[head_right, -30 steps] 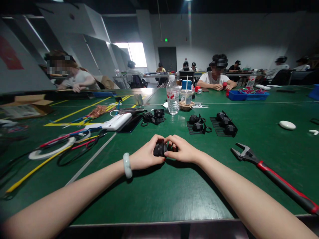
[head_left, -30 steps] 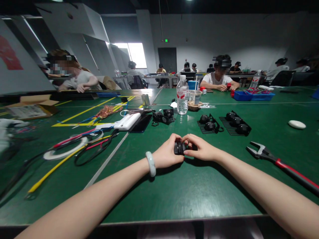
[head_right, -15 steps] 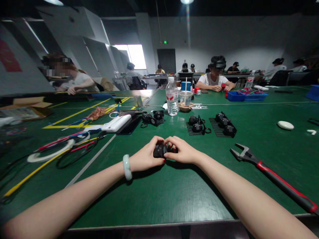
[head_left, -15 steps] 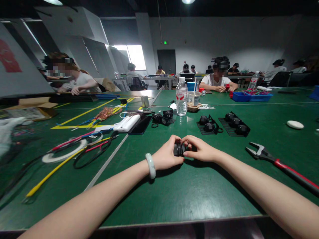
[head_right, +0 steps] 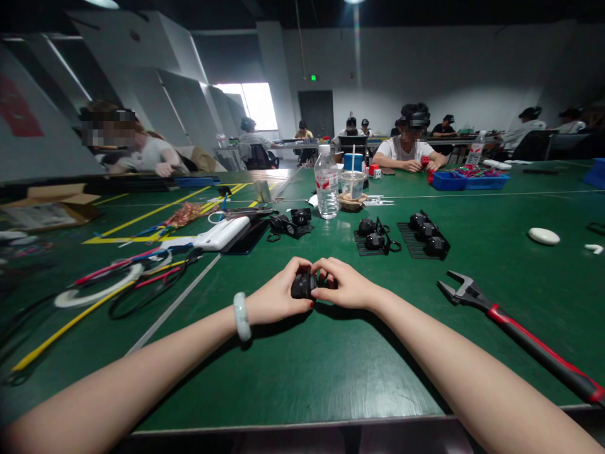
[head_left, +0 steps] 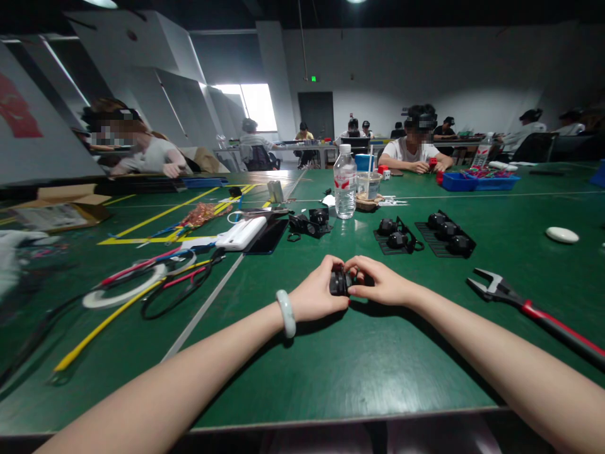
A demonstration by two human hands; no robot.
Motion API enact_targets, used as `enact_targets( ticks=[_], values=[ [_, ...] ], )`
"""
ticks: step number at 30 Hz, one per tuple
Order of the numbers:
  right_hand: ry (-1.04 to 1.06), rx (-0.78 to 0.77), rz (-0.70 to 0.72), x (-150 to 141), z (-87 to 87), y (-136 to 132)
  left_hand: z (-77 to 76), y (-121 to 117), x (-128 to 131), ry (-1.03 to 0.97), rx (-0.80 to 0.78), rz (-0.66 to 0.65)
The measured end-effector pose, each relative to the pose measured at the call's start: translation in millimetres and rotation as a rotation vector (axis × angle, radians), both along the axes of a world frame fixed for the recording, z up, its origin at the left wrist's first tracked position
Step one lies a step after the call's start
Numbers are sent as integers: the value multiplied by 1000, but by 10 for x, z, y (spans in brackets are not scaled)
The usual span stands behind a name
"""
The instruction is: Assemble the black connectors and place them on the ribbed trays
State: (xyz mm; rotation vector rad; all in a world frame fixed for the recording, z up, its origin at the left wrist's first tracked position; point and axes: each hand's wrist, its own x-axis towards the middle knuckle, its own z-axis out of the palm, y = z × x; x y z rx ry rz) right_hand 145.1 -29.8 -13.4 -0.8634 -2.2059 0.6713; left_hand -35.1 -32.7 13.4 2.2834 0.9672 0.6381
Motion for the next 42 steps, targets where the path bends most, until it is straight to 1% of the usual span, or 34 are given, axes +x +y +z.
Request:
enact_targets(
  ticks=[21, 42],
  values=[
    [3, 2, -7, 0, -5, 7, 42, -19, 18, -15, -26, -7],
    [-38, 3, -43, -3, 1, 27, 26, -6, 7, 25, -3, 12]
  ],
)
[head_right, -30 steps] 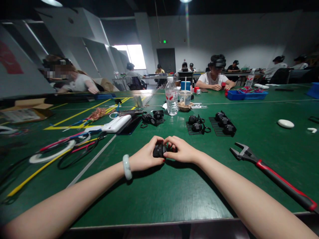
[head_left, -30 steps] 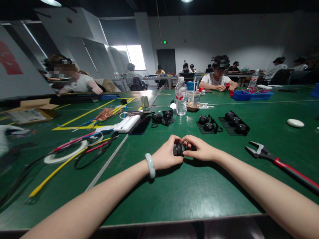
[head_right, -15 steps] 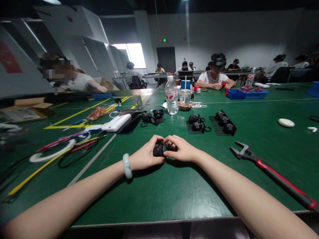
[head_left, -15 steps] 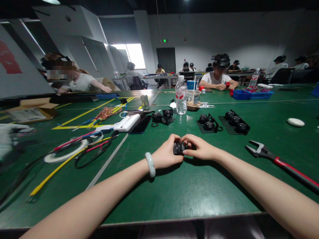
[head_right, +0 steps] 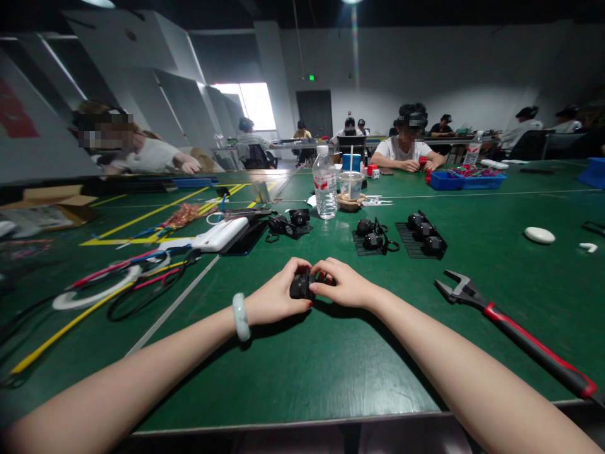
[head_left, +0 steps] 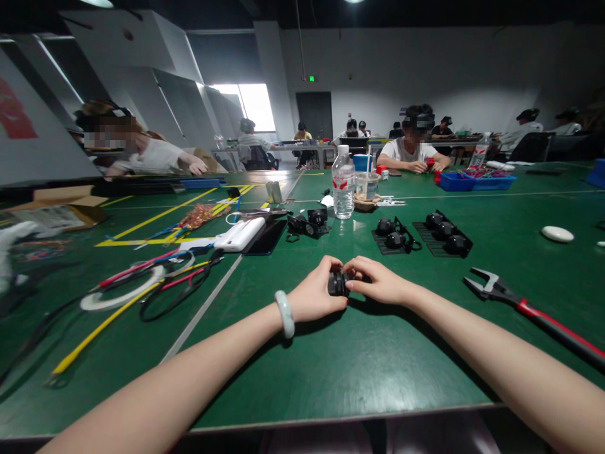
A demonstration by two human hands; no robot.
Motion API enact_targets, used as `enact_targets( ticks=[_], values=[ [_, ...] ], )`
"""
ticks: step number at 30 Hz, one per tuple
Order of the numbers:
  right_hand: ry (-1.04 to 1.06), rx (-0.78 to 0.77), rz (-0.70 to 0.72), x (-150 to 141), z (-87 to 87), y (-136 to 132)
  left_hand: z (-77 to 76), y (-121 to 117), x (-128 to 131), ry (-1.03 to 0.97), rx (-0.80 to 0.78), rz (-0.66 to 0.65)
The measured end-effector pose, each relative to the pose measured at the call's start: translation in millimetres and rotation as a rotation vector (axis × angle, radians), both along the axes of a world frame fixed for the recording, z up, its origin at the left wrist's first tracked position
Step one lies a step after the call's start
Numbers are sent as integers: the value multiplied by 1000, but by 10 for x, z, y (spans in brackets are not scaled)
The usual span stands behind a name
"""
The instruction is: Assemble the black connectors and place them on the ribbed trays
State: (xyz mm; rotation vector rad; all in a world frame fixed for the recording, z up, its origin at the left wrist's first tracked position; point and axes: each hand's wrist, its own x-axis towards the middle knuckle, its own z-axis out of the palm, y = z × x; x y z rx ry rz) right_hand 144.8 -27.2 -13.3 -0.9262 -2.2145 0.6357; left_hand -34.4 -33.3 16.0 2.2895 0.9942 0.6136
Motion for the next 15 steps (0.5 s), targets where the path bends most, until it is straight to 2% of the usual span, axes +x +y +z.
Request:
enact_targets(
  ticks=[15],
  values=[
    [28, -38, -10, -5, -7, -14, -28, 4, -4, 4, 16, 22]
  ],
)
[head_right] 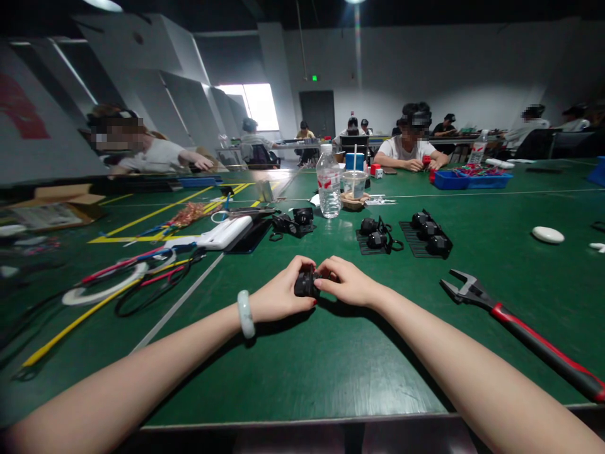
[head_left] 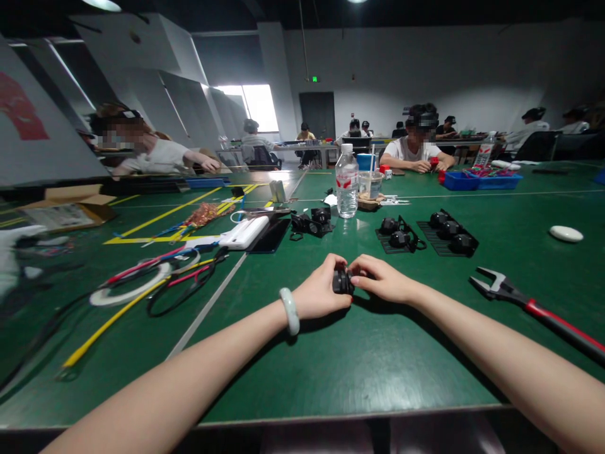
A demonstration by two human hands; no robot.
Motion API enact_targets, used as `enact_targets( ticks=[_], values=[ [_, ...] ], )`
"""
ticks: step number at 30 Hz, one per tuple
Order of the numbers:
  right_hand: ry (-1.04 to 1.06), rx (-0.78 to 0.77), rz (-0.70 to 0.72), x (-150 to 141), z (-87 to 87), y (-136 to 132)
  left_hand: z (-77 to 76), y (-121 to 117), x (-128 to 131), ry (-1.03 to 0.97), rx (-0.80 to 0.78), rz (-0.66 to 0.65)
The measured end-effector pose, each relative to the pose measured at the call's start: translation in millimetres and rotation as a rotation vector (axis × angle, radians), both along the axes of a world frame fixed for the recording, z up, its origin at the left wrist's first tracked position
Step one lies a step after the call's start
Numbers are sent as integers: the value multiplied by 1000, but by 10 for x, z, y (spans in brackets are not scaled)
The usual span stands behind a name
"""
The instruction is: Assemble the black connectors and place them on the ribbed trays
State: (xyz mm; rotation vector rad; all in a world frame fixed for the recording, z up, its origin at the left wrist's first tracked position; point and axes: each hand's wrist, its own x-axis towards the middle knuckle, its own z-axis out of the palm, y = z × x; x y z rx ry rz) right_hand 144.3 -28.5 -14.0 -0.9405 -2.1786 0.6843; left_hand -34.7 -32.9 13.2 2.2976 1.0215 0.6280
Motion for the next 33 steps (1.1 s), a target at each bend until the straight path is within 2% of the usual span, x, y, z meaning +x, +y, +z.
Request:
enact_targets(
  ticks=[9, 33],
  values=[
    [35, 12, 69, 2, -2, -30, 14, -21, -2, -48, -25, -6],
    [-28, 82, 35, 3, -10, 1, 43, -22, 11, -26, -30, -23]
  ],
)
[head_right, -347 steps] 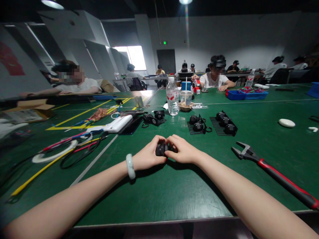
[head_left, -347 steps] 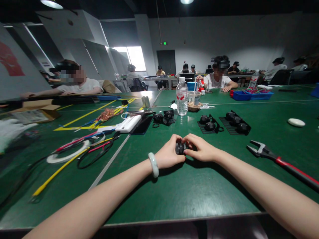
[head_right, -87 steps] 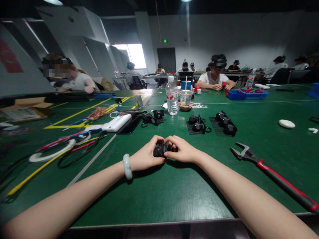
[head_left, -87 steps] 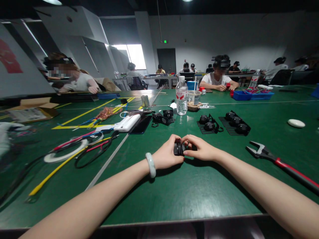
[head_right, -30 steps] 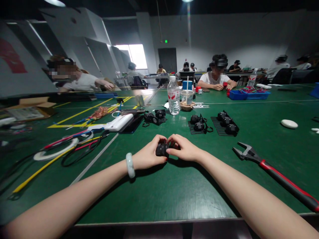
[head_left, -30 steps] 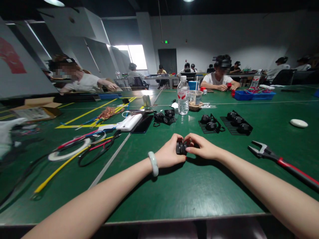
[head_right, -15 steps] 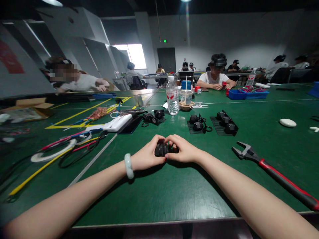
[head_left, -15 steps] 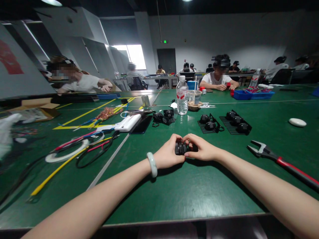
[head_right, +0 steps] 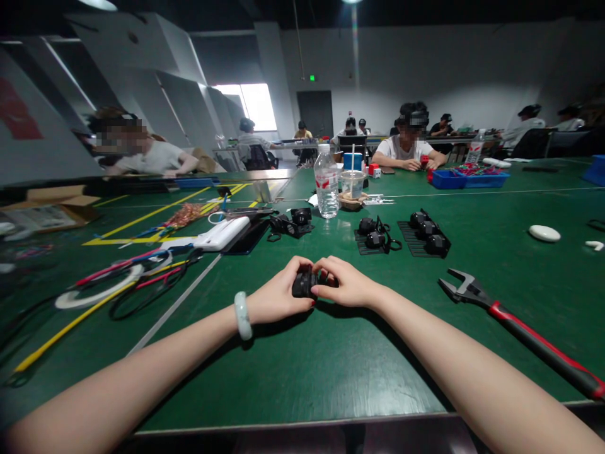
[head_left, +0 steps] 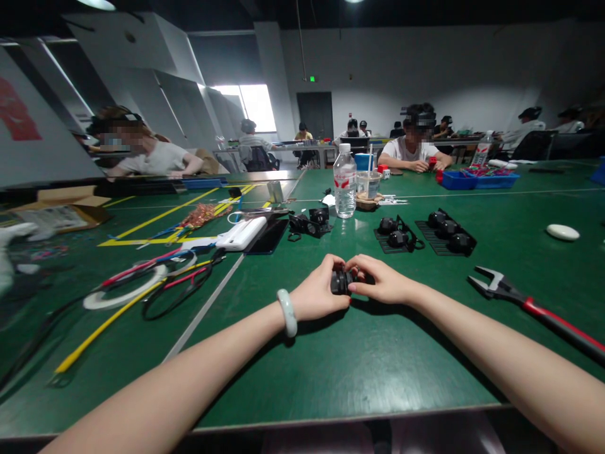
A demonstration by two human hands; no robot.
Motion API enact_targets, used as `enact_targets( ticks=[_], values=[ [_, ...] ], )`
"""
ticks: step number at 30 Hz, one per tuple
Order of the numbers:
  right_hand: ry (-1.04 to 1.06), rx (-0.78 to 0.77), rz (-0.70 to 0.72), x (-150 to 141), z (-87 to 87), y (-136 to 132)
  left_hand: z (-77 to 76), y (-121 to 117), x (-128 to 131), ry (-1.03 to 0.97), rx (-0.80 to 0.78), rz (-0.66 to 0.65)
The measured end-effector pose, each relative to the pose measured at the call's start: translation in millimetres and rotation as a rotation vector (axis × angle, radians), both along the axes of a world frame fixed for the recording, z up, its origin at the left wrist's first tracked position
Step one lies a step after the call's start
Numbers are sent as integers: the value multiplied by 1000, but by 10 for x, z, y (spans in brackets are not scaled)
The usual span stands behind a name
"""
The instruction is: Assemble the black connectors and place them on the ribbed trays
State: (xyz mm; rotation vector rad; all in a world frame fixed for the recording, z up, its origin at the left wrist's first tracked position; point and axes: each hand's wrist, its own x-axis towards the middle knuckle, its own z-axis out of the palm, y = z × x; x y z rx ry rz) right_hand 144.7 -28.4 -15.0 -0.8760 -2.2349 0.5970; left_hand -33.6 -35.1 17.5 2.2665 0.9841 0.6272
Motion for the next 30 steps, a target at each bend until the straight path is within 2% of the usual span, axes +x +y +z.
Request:
enact_targets(
  ticks=[16, 30],
  values=[
    [-10, -13, -6, 18, -1, 29, -5, 87, -60, -27, -110, -147],
    [1, -44, -12, 11, 21, 14, 28, 103, -85, -1, -140, -133]
  ],
)
